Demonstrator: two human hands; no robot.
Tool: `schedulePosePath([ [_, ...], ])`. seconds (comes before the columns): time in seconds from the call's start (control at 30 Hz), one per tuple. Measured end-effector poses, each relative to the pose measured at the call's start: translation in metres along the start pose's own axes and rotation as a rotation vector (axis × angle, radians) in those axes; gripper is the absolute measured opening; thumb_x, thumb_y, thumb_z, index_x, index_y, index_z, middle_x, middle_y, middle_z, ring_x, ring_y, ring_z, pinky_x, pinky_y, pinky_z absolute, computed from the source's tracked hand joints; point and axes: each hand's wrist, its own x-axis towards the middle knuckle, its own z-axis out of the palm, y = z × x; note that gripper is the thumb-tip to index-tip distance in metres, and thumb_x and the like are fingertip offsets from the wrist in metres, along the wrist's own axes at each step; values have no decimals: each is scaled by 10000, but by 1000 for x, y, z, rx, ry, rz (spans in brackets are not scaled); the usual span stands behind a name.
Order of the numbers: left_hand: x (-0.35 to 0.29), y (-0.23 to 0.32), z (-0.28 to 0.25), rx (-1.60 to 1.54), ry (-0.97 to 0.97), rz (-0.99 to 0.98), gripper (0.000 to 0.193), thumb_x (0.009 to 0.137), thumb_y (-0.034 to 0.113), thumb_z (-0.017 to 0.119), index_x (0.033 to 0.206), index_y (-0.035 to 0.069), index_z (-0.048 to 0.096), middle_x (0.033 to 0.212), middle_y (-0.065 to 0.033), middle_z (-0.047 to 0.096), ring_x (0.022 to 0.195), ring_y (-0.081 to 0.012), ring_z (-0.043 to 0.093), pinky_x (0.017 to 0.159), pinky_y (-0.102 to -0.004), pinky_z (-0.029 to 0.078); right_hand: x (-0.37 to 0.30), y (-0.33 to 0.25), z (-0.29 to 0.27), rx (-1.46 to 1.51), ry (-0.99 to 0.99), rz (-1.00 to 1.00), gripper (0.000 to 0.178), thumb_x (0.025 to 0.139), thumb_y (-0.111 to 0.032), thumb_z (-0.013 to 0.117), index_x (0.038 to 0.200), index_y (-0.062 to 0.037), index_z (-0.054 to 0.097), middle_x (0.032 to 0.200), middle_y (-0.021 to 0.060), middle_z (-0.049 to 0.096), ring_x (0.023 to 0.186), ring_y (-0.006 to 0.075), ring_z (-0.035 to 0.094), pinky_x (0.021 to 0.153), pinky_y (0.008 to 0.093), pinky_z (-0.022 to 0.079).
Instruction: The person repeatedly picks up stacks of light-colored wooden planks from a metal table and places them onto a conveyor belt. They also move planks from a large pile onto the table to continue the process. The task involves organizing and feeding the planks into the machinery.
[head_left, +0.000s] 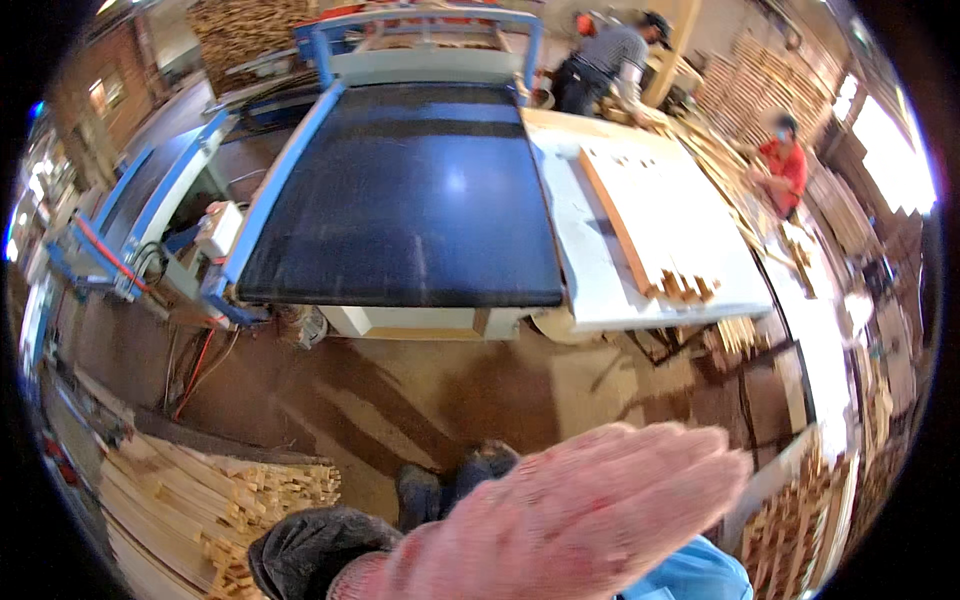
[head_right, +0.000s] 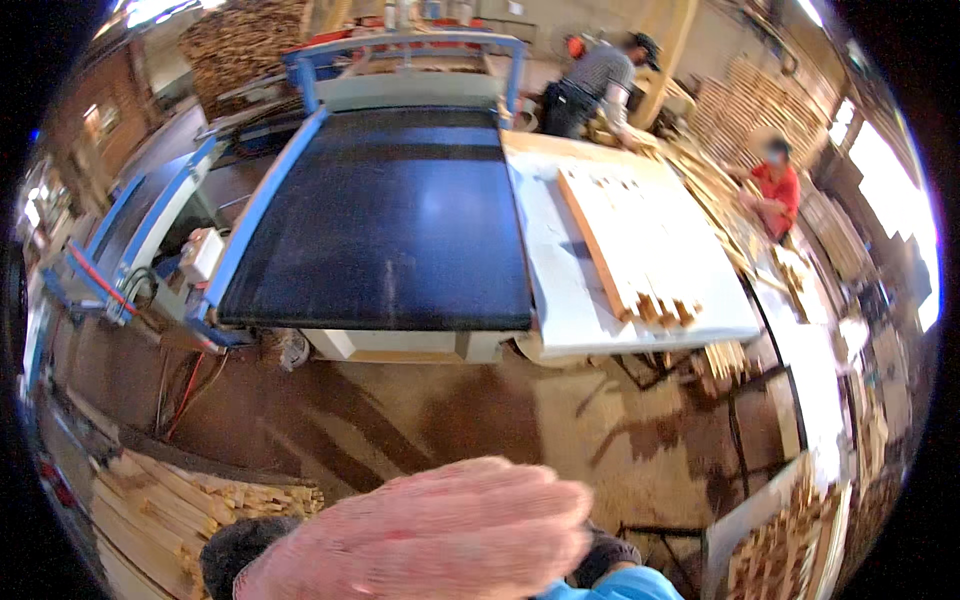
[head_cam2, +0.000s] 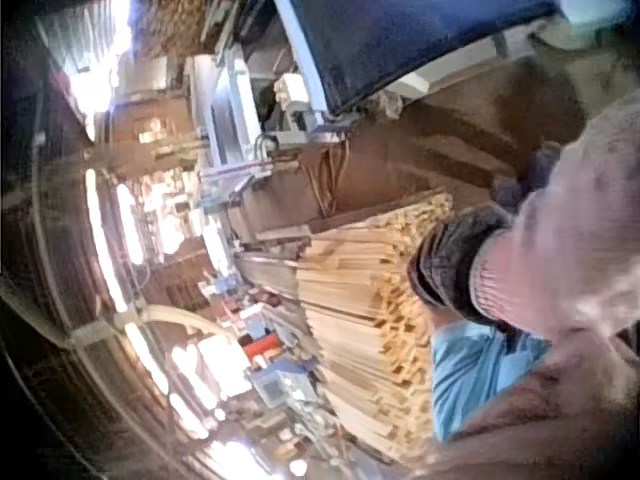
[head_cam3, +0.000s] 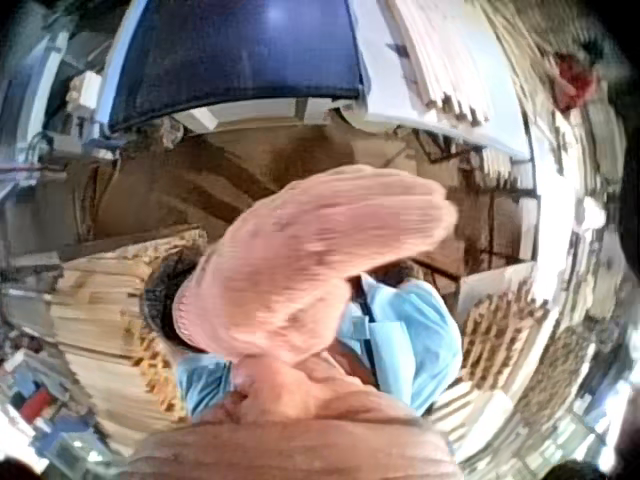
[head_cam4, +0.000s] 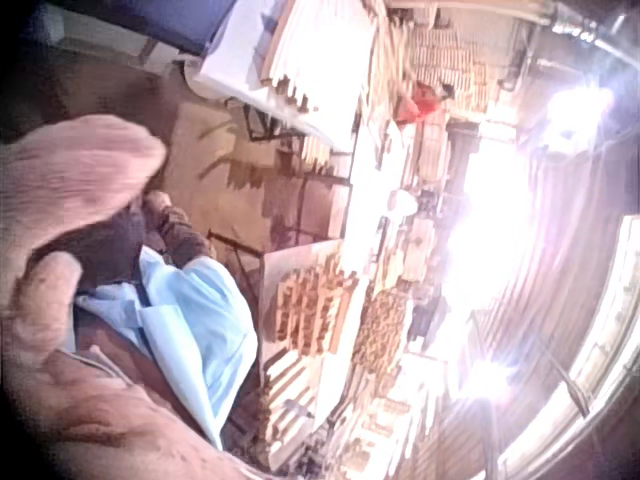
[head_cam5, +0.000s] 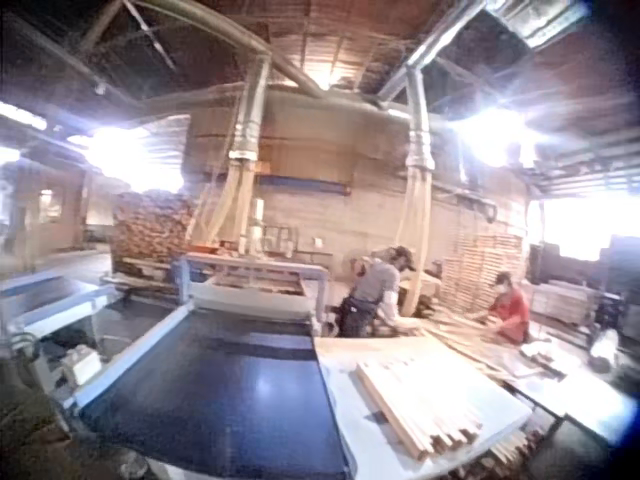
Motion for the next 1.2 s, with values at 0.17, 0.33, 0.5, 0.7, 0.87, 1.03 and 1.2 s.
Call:
schedulePosePath([
  [0.17, -56, 39, -64, -287, 59, -169, 391, 1073, 153, 645, 1386, -81, 640, 1336, -215, 697, 1207, -424, 667, 1091, -540, 506, 31, 106, 34, -214, 4, -110, 227, 924, -318, 667, 1047, -170, 786, 1005, 115, 795, 962, 331, 758, 780, 474, 600],
  [0.33, -65, 64, -26, -651, 55, -32, 362, 1018, 273, 788, 1201, -38, 748, 1072, -144, 715, 947, -359, 680, 811, -479, 552, 97, 147, -25, -362, 39, -457, 285, 962, -401, 690, 1060, -152, 786, 996, 116, 805, 956, 374, 771, 810, 501, 618],
  [0.5, -55, 83, 10, -408, 148, -52, 389, 1050, 344, 731, 1158, -29, 761, 1007, -128, 699, 896, -347, 682, 775, -478, 558, 149, 26, -150, -46, -186, -291, 252, 971, -334, 647, 1079, -147, 778, 937, 110, 772, 917, 323, 756, 783, 439, 612],
  [0.7, -74, 110, 28, -122, 186, 87, 385, 1065, 374, 690, 1113, -1, 762, 1005, -105, 700, 916, -325, 696, 808, -471, 578, 266, 91, -168, 12, -404, -511, 210, 869, -375, 712, 934, -177, 736, 900, 59, 747, 861, 310, 731, 685, 465, 574],
  [0.87, -74, 192, 30, 188, 84, -151, 249, 1046, 263, 727, 1054, 18, 769, 998, -91, 717, 904, -306, 702, 819, -466, 582, 249, -64, -160, -394, -441, -629, 282, 834, -394, 751, 1010, -173, 750, 985, 73, 749, 904, 341, 719, 733, 455, 578],
  [1.03, -107, 294, 31, 401, 153, -65, 176, 994, 184, 786, 1011, 8, 787, 1014, -121, 752, 898, -334, 717, 798, -500, 576, 241, -168, -108, -553, -175, -1544, 377, 800, -412, 790, 1086, -169, 764, 1070, 87, 751, 947, 371, 706, 781, 445, 582],
  [1.2, -138, 397, 61, 625, 218, -66, 209, 986, 221, 804, 1000, 13, 799, 998, -136, 753, 887, -342, 723, 787, -526, 576, 102, -410, -34, 104, -641, -381, 266, 953, -252, 762, 1101, -34, 726, 1071, 69, 758, 941, 240, 718, 851, 367, 571],
])
